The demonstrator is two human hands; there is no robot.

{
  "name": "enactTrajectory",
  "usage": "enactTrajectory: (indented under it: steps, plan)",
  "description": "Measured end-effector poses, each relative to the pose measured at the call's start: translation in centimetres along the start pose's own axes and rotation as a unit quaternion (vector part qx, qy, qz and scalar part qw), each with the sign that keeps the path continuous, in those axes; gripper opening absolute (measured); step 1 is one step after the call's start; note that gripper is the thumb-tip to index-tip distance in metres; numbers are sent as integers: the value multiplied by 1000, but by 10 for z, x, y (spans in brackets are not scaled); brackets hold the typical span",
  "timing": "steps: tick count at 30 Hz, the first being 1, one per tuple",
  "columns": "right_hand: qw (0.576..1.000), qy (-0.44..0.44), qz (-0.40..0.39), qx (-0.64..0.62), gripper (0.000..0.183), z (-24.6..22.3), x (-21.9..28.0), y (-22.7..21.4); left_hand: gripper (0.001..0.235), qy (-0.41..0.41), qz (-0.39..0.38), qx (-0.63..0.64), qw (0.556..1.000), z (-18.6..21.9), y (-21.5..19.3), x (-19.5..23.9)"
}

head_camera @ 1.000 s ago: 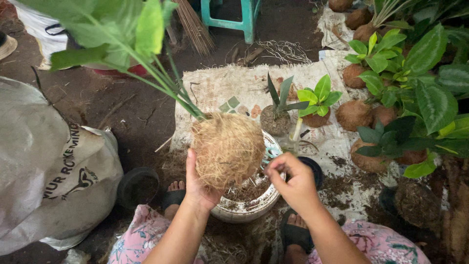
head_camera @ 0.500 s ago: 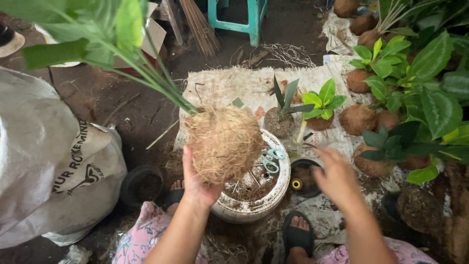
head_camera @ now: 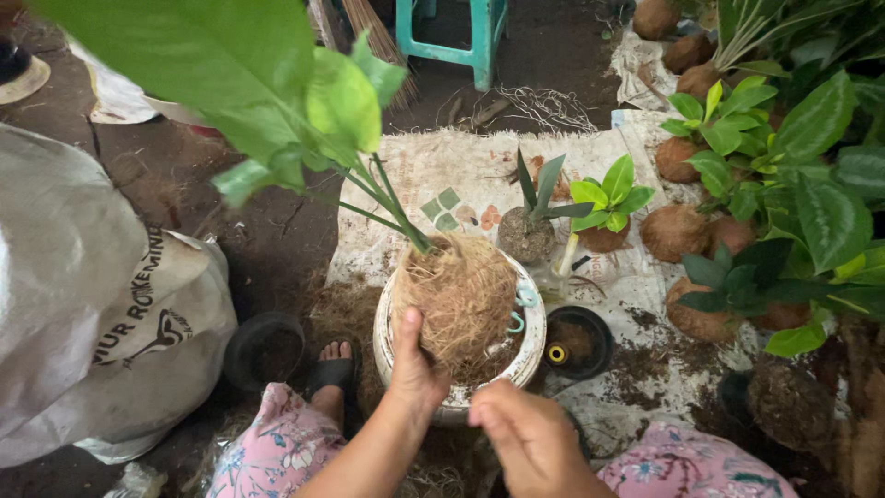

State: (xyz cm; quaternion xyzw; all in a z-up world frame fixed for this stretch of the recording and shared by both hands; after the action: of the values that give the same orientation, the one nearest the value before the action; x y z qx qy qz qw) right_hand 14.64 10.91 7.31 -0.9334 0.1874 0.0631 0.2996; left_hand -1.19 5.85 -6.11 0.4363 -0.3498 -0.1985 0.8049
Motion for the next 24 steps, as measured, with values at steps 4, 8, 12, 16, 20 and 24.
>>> enactTrajectory:
  steps: [4, 8, 12, 16, 20, 24]
  plan:
    - [996, -31, 35, 75, 16, -30, -27, -9, 106, 32, -58, 35, 997, -1, 21, 4]
    - [956, -151, 215, 132, 16, -56, -41, -56, 101, 27, -45, 46, 998, -5, 24, 4]
    - [955, -168, 197, 142, 18, -60, -38, -68, 97, 32, -68, 49, 996, -6, 23, 5]
    - [981, -165, 98, 25, 17, -51, -38, -13, 93, 39, -26, 12, 999, -5, 16, 4]
    - [974, -224, 37, 4, 22, -45, -23, 29, 92, 49, 25, -1, 998, -6, 6, 6]
    - [979, -55, -41, -193, 28, -1, -23, 57, 96, 57, -6, 9, 998, -2, 7, 3]
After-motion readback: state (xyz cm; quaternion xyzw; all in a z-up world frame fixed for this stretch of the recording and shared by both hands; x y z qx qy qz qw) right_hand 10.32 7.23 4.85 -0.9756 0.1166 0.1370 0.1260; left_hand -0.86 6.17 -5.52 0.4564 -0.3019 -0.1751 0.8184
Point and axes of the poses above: each hand's wrist, its own x-axis away from the middle knuckle, its own y-axis out of the palm, z = x × y, the point moved 7 cm from there along -x, towards the middle knuckle, and after that the axes turned 10 degrees about x, right-handed, at the moved point
